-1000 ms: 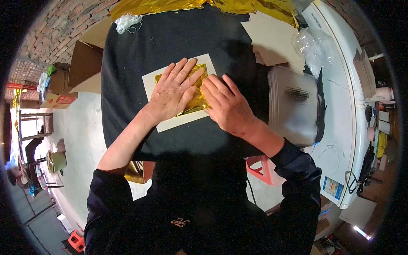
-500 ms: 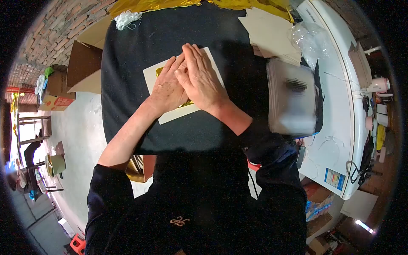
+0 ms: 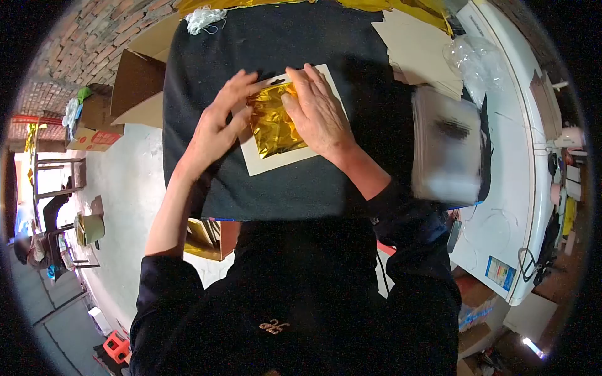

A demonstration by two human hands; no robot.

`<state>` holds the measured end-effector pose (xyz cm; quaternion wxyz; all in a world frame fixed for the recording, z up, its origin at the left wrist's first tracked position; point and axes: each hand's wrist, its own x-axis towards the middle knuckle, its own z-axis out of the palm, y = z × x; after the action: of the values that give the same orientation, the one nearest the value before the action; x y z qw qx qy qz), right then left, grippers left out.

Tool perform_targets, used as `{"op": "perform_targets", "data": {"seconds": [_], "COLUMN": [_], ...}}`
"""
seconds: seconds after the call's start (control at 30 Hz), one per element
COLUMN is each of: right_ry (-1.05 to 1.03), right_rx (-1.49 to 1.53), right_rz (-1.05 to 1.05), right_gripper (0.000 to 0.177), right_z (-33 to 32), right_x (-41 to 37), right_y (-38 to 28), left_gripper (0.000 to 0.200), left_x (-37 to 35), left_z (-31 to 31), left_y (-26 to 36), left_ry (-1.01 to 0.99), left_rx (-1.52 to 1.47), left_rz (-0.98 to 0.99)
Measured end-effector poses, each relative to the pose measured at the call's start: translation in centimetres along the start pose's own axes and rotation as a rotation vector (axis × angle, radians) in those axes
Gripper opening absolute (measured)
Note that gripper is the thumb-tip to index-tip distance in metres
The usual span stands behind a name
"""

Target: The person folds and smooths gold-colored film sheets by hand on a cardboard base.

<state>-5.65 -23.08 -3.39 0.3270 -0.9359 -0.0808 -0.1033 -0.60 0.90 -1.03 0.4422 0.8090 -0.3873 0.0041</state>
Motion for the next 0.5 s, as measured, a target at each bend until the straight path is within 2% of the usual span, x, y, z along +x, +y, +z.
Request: {"op": "perform_targets", "data": {"seconds": [0.1,0.27,0.4,0.5], "right_ry": [-0.025,-0.068,-0.121,-0.117], "right_rx": [-0.07,-0.209,-0.276,-0.288], "right_rz": [-0.066,-0.143,-0.133,-0.167], "right_gripper": [0.053,0.054,0.059,0.062], "right_z": [0.0,0.6,0.7,0.8], "right_x": [0.1,0.1,0.0,-0.1], "right_y": [-0.5,-0.1,-0.6,-1.1], "left_gripper": [0.04,0.042,0.048,0.047], "left_x": [-2.9,-4.6,-4.5,-4.8], "left_z": [-0.2,0.3,0.5,0.5], "left_y": [0.6,1.3,1.3,0.7], "left_ry": [-0.048,-0.072,0.041,0.069], "left_rx": [0.084,0.302,0.301,0.417], "left_rz": [-0.01,0.043,0.012,-0.01]}}
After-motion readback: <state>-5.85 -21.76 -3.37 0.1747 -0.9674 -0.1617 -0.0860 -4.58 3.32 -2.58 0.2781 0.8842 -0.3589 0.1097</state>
